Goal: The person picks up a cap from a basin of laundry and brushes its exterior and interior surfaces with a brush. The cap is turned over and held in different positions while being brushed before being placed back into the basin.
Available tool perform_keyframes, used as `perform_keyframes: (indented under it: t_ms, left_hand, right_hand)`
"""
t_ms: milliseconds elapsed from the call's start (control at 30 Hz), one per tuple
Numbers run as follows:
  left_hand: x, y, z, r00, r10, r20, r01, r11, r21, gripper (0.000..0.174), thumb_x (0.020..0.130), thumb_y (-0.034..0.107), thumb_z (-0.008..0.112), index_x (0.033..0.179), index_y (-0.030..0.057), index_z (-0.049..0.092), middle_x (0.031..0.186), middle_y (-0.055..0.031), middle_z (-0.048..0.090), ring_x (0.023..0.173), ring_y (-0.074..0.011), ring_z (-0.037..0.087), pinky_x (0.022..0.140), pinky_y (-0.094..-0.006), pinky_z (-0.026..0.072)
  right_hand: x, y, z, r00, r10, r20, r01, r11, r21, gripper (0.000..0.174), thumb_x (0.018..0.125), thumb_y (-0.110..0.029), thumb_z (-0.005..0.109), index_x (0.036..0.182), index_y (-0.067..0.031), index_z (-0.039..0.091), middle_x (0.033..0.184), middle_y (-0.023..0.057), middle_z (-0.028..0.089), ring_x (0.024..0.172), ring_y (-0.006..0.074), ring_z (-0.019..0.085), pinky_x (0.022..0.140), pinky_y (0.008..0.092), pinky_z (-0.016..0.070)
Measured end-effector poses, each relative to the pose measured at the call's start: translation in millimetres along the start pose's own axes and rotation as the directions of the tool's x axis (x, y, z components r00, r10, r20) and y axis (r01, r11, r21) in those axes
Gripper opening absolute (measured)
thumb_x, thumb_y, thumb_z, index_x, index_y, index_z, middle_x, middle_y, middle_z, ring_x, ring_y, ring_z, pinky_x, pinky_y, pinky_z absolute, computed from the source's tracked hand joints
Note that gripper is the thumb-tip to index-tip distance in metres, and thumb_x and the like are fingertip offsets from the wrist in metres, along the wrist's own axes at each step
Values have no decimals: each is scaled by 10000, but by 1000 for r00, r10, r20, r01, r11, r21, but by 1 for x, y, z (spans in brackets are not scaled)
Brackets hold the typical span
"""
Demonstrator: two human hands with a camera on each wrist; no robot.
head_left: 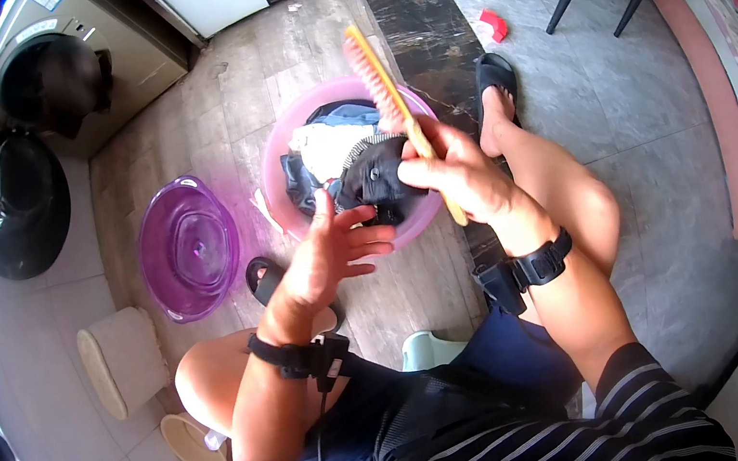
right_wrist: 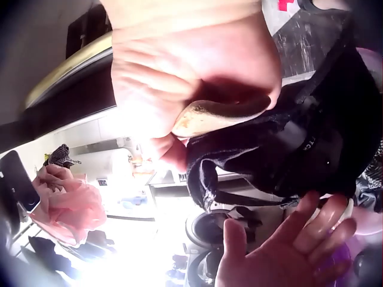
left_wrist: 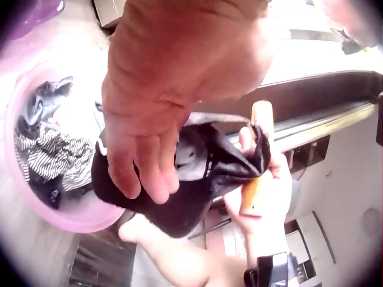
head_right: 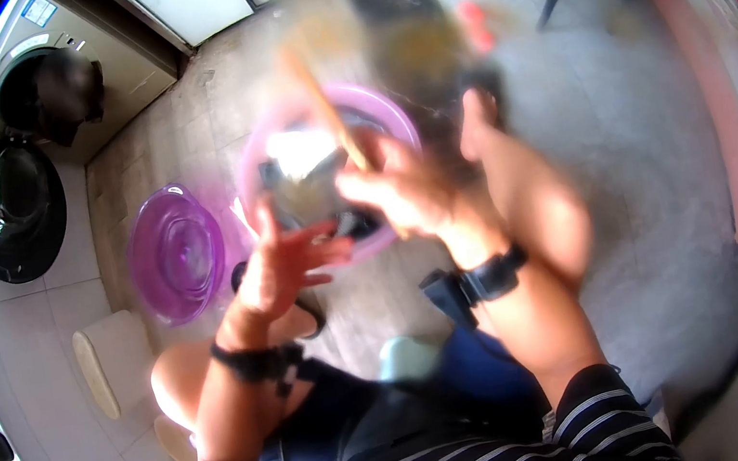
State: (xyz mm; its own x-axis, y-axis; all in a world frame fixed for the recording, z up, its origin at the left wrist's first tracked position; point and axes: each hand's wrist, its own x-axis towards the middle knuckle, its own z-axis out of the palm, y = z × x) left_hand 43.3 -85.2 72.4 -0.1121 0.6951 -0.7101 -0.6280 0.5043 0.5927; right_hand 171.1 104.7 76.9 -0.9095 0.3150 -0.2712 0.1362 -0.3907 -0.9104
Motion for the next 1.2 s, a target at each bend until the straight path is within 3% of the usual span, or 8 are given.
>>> perform_keyframes:
  t_ms: [133, 167, 300, 633, 767, 833, 967, 1200]
  left_hand:
    - [-3, 6, 22, 991, 67, -113, -91, 970, -227, 973, 787, 873, 263, 1357, 104, 441, 1253, -120, 592, 1161, -287, 549, 992, -600, 330]
    - [6, -6, 6, 982, 191, 14, -175, 925, -338, 847, 820, 826, 320, 1248, 123, 521, 1122, -93, 633, 1050, -245, 602, 923, -513, 442]
    - [25, -20, -14, 967, 248, -62, -245, 834, -494, 122, 943, 184, 533, 1005, 88, 577, 908, -61, 637, 756, -169, 638, 675, -305, 545]
    - [3, 4, -10, 891, 352, -286, -411, 894, -181, 209, 821, -20, 509, 1006, 19, 600, 873, -63, 645, 767, -168, 629, 701, -278, 511]
    - [15, -13, -43, 751, 568, -336, -559, 818, 133, 228, 794, -22, 493, 983, 46, 601, 837, -37, 619, 735, -148, 591, 680, -273, 487]
    - [-10, 20, -8, 806, 363, -467, -498, 842, -207, 221, 795, -25, 486, 971, 48, 598, 832, -32, 615, 727, -138, 582, 663, -264, 479]
    - [-13, 14, -33, 678, 665, -313, -622, 746, 239, 195, 724, 80, 606, 914, 36, 601, 937, -111, 611, 871, -234, 586, 766, -339, 473]
    - [-19, 9, -46, 669, 710, -221, -730, 683, -16, 394, 731, 3, 491, 1112, -1, 590, 1065, -121, 637, 966, -255, 611, 913, -363, 474]
  right_hand:
    - [-6, 15, 24, 974, 18, 227, -3, 998, -64, 450, 825, -70, 663, 1255, -64, 530, 887, -47, 495, 779, 44, 459, 679, 207, 407]
    - [-5, 23, 30, 962, 7, 271, 11, 998, -65, 414, 825, -72, 672, 1216, -50, 537, 884, -44, 506, 777, 47, 472, 677, 210, 422]
    - [-9, 29, 44, 928, 72, 366, -54, 997, -58, 501, 830, -91, 684, 1294, -42, 499, 994, 9, 554, 890, 87, 523, 812, 254, 466]
    - [-7, 29, 38, 931, 63, 360, -31, 995, -94, 447, 866, -115, 680, 1266, -10, 509, 1051, 45, 617, 965, 101, 576, 861, 253, 476]
    - [0, 16, 16, 997, 71, 20, -71, 997, 6, 358, 888, -118, 647, 1208, -11, 524, 891, 3, 582, 756, 83, 580, 683, 222, 489]
    - [7, 13, 10, 964, 137, -227, -154, 986, -60, 336, 895, -133, 638, 1192, -13, 538, 811, -30, 535, 599, 55, 504, 539, 213, 446]
    - [18, 42, -5, 909, 123, -397, -190, 973, -133, 263, 913, -244, 653, 1092, -67, 580, 787, -57, 524, 613, 38, 470, 517, 203, 403]
    - [26, 40, -13, 925, 246, -288, -219, 968, 125, 214, 882, -285, 707, 976, -141, 579, 714, -86, 462, 567, 17, 435, 481, 176, 368]
